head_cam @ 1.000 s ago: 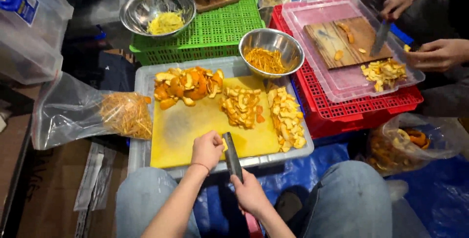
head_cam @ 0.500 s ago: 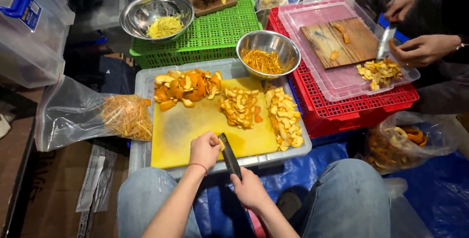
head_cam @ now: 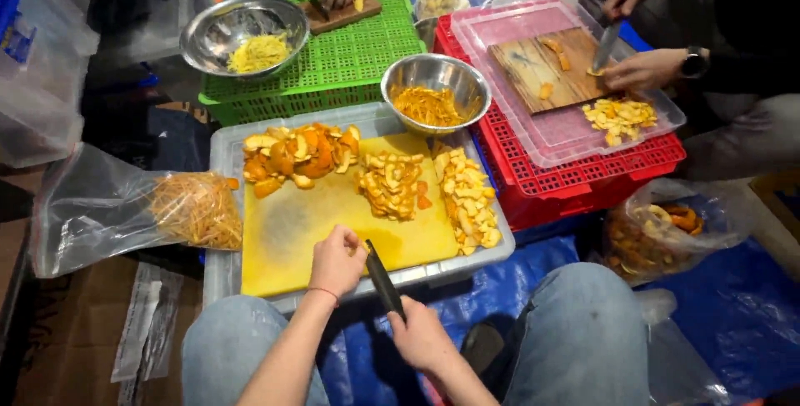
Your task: Slicing fruit peels into thin strips using a knife on a cutting board while sitting on the floor.
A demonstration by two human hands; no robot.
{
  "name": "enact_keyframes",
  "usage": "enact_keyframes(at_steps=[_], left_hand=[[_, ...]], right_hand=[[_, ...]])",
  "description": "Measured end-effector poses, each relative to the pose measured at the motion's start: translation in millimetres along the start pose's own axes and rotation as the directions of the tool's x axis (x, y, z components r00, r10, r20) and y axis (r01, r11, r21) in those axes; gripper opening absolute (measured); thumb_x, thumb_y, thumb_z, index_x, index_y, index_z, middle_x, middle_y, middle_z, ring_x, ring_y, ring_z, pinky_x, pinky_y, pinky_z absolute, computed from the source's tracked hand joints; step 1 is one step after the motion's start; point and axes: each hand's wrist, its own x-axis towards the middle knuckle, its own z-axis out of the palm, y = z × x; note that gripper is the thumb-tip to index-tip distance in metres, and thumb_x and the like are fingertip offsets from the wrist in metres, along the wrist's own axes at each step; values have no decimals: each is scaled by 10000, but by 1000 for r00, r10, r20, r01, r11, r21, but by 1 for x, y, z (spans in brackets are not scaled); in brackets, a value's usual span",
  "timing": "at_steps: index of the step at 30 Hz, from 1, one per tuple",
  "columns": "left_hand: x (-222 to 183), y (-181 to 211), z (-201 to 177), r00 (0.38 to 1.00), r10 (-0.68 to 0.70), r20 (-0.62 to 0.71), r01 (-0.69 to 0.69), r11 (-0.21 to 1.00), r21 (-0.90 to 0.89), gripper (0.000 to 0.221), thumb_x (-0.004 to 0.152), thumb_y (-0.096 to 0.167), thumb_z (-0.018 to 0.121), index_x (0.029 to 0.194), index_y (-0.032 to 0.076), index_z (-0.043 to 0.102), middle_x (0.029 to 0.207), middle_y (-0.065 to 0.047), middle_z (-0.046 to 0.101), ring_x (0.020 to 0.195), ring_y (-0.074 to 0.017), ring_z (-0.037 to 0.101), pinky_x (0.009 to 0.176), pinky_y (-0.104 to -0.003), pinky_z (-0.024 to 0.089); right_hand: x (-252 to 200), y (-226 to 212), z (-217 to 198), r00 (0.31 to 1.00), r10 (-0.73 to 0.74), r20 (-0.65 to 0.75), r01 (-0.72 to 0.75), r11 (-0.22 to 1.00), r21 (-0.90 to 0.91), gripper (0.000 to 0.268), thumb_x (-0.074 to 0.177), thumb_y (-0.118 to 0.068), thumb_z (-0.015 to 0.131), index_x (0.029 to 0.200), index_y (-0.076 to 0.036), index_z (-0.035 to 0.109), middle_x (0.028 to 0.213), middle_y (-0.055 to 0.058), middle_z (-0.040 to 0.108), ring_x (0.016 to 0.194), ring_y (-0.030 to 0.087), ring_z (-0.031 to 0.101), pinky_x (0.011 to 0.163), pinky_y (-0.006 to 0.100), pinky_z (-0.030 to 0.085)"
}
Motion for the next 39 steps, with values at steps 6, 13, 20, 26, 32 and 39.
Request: enact_keyframes(at_steps=[6, 13, 20, 26, 32, 39], left_hand=[[23, 81, 22, 999, 23, 29, -18, 988, -155, 114, 806, 233, 714, 862, 155, 653, 846, -24, 757, 797, -184, 724, 757, -341, 534], [94, 158, 117, 954, 278, 112, -268, 959, -97, 39, 780, 144, 669, 789, 166, 639, 815, -20, 731, 847, -259, 699, 833, -423, 523], [86, 156, 63, 959, 169, 228, -145, 982, -118, 282, 802, -1, 505, 900, 163, 711, 977, -25, 780, 965, -211, 727, 955, -368, 545], [50, 76, 1, 975, 83, 207, -75, 996, -45, 122, 748, 135, 671, 849, 196, 701, 855, 31, 782, 823, -118, 731, 846, -266, 552], [6, 33, 11, 943, 72, 326, -136, 975, 178, 298, 657, 220, 776, 936, 192, 675, 877, -19, 749, 814, -229, 682, 817, -343, 532], [21, 41, 23, 975, -22, 221, 2, 996, 91, 74, 758, 191, 665, 820, 175, 702, 805, 13, 758, 803, -180, 719, 817, -312, 565]], right_hand=[[-40, -21, -31, 975, 220, 1, -212, 937, 277, 206, 1009, -283, 532, 835, -172, 542, 669, 23, 591, 467, 190, 611, 493, 364, 519], [-53, -5, -41, 950, 312, -16, -290, 902, 321, 167, 1000, -280, 549, 934, -167, 653, 781, -7, 641, 724, 113, 612, 732, 300, 510], [-55, -19, -53, 934, 354, 44, -332, 818, 469, 159, 1030, -275, 537, 983, -149, 621, 514, 66, 502, 336, 180, 520, 325, 325, 420], [-60, -39, -55, 882, 470, 31, -391, 693, 606, 173, 1036, -276, 539, 1016, -112, 591, 537, 108, 466, 328, 208, 490, 274, 320, 362], [-60, -43, -49, 906, 423, -22, -323, 723, 611, 187, 1027, -244, 550, 933, -83, 543, 491, 110, 465, 316, 226, 499, 294, 337, 391], [-66, -51, -54, 887, 462, 4, -381, 725, 573, 178, 1041, -248, 531, 986, -85, 578, 532, 96, 477, 338, 223, 511, 316, 333, 421]])
